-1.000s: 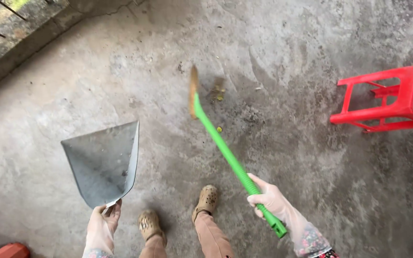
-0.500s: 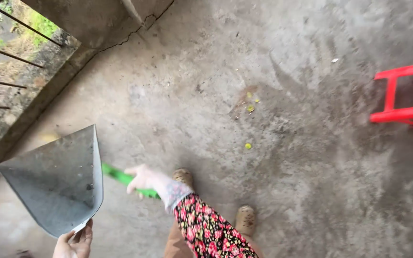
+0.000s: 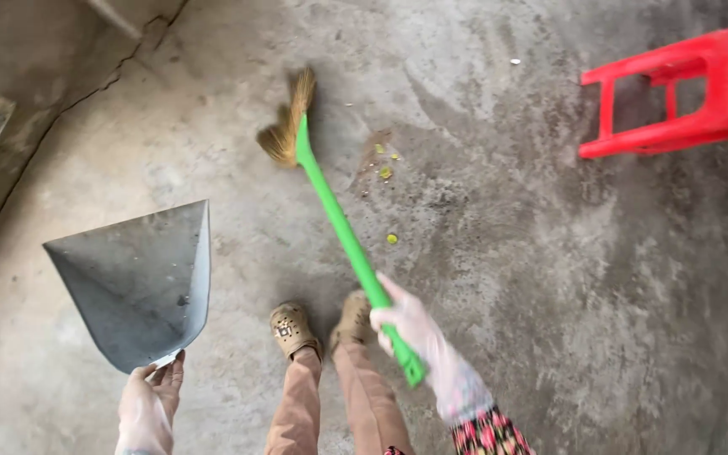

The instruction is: Sweeping debris from a concrete floor into a dustpan using a broom.

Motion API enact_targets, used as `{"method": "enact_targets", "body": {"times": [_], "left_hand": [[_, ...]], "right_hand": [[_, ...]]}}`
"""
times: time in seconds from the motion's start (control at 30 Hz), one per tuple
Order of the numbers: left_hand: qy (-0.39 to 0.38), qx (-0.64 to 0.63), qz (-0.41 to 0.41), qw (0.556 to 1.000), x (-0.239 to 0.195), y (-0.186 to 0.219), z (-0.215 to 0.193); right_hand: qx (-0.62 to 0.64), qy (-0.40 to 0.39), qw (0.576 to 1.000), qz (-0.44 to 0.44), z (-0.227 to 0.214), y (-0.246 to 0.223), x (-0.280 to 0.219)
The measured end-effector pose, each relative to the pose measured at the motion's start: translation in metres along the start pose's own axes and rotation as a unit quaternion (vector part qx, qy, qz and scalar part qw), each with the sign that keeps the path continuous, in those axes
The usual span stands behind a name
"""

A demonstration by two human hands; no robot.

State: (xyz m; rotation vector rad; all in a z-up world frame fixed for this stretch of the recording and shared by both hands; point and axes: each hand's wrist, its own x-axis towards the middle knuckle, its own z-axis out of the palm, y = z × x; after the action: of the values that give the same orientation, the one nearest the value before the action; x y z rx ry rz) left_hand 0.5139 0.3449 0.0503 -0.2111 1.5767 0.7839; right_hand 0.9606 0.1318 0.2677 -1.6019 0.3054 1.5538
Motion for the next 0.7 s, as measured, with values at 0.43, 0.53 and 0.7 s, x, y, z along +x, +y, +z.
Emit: {"method": "enact_targets", "body": {"times": [0.43, 0.53, 0.7], "left_hand": [[-0.045, 0.165, -0.011, 0.985, -0.019, -0.044, 0.209], [-0.061, 0.134, 0.007, 0.989, -0.046, -0.056, 0.263], [-0.038, 0.073, -0.059, 0.995, -0.04, -0.05, 0.322]], "right_hand": [[0.062, -0.031, 0.996, 0.056, -0.12, -0.014, 0.033], [0.079, 0.001, 0.997, -0.002, -0.134, -0.04, 0.039], [0.067, -0.096, 0.991, -0.072, -0.089, -0.125, 0.034]]}}
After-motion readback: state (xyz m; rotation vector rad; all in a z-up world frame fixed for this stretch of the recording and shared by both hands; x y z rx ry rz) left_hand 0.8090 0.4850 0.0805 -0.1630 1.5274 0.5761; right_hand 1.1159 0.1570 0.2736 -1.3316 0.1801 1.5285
